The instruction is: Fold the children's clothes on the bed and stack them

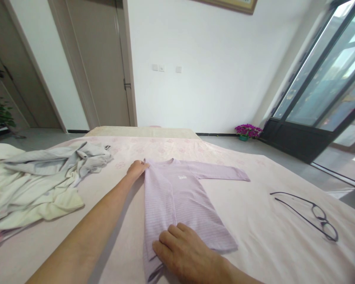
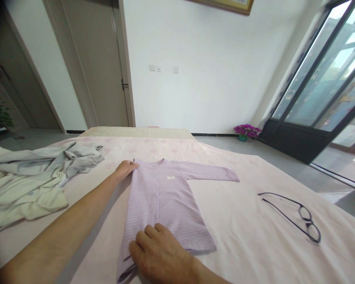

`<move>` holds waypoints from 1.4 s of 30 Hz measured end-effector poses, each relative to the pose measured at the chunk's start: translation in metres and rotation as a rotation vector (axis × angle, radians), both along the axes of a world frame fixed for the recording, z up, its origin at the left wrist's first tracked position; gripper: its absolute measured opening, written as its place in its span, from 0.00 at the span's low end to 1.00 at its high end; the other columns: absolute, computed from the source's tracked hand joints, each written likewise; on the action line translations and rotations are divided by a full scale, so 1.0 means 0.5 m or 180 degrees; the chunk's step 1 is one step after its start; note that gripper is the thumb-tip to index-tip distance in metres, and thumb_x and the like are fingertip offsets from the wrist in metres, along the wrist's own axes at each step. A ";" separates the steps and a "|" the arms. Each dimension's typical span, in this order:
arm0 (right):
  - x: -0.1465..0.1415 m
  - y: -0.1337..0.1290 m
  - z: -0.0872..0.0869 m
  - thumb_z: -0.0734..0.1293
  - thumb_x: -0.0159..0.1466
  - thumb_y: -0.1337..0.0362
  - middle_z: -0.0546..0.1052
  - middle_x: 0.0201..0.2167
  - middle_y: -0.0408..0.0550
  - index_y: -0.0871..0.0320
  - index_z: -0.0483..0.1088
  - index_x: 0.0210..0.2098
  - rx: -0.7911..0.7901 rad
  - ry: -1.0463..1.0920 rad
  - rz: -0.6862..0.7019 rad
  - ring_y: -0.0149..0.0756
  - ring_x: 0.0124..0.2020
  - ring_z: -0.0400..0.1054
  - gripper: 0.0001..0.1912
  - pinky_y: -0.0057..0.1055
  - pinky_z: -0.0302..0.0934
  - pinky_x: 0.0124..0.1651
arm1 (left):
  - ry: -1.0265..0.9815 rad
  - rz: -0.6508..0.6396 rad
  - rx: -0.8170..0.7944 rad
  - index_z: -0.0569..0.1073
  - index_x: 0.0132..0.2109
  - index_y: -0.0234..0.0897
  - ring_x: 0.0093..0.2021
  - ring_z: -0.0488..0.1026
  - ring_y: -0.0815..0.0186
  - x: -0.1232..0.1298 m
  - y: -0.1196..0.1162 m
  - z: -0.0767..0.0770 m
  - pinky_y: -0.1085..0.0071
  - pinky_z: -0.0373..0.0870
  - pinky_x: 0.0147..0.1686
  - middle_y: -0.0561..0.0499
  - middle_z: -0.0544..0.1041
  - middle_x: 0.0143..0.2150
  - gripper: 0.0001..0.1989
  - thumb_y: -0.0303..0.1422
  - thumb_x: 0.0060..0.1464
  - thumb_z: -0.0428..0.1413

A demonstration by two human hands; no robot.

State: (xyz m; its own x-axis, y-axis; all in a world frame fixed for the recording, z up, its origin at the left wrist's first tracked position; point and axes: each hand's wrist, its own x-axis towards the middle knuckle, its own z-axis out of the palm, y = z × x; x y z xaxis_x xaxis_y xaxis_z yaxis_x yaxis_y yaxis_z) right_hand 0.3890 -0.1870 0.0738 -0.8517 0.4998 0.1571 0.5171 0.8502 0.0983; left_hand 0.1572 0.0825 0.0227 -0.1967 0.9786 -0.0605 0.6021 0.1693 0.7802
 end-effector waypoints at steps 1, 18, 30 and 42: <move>-0.004 0.002 0.002 0.64 0.69 0.62 0.72 0.34 0.43 0.56 0.64 0.40 -0.0003 0.0076 -0.0019 0.37 0.33 0.62 0.04 0.35 0.52 0.33 | 0.0103 0.0022 0.0035 0.75 0.32 0.37 0.42 0.77 0.52 -0.004 0.004 0.004 0.67 0.65 0.36 0.41 0.80 0.36 0.14 0.43 0.44 0.62; -0.080 0.048 0.012 0.57 0.72 0.59 0.76 0.37 0.44 0.55 0.71 0.43 -0.1111 0.0984 -0.0077 0.34 0.39 0.67 0.13 0.30 0.58 0.44 | 0.1916 -0.0500 0.0905 0.68 0.57 0.34 0.63 0.64 0.52 -0.068 -0.109 0.026 0.59 0.61 0.59 0.37 0.69 0.61 0.21 0.39 0.60 0.50; 0.027 0.069 -0.050 0.61 0.66 0.69 0.72 0.40 0.49 0.56 0.72 0.49 -0.0958 0.1104 -0.0732 0.36 0.43 0.66 0.14 0.31 0.60 0.46 | 0.2573 -0.1976 0.1514 0.62 0.66 0.34 0.69 0.55 0.51 -0.018 -0.374 -0.029 0.50 0.52 0.65 0.38 0.62 0.68 0.30 0.47 0.65 0.45; 0.125 0.059 -0.019 0.71 0.55 0.68 0.77 0.40 0.44 0.55 0.76 0.42 -0.1725 0.1437 -0.1168 0.36 0.41 0.69 0.14 0.32 0.61 0.48 | 0.2084 -0.2752 0.2456 0.69 0.60 0.41 0.67 0.60 0.57 -0.026 -0.523 -0.005 0.54 0.60 0.64 0.44 0.68 0.64 0.19 0.34 0.64 0.52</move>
